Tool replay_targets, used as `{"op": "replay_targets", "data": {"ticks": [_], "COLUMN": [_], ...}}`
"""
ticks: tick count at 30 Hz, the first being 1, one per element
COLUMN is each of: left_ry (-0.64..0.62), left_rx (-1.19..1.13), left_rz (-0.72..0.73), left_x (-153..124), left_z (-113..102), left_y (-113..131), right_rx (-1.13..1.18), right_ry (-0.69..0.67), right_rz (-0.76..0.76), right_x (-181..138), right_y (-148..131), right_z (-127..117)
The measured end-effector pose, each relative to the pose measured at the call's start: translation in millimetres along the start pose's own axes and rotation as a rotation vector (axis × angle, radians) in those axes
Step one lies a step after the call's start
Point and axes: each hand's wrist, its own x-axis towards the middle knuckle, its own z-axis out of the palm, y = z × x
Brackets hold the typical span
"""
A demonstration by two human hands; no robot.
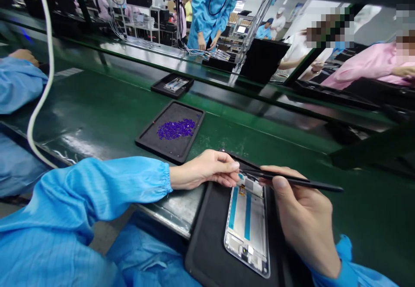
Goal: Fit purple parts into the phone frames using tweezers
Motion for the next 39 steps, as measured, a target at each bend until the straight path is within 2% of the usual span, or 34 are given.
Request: {"op": "replay_targets", "data": {"ticks": [5, 11, 18, 21, 29, 33, 39], "left_ry": [0.028, -0.018, -0.043, -0.063, -0.038, -0.066, -0.094], "left_rx": [-0.001, 0.037, 0.058, 0.212, 1.000, 1.131, 1.176], "left_rz": [0.018, 0.062, 0.043, 0.082, 0.344, 0.430, 0.531], "left_x": [1, 2, 7, 8, -5, -6, -4], "left_z": [-2, -5, -9, -8, -6, -7, -12], "left_y": [0, -3, -6, -6, 10, 9, -1], "right_rx": [0.013, -0.021, 0.006, 0.006, 0.093, 0.151, 0.209], "right_ry": [0.013, 0.014, -0.017, -0.035, -0.145, -0.191, -0.210], "right_rz": [0.008, 0.029, 0.025, 0.033, 0.175, 0.262, 0.312], "right_x": [-2, -4, -3, -4, -2, -1, 0], "right_y": [0, 3, 3, 5, 17, 13, 10], "right_z": [0, 0, 0, 0, 0, 2, 5]}}
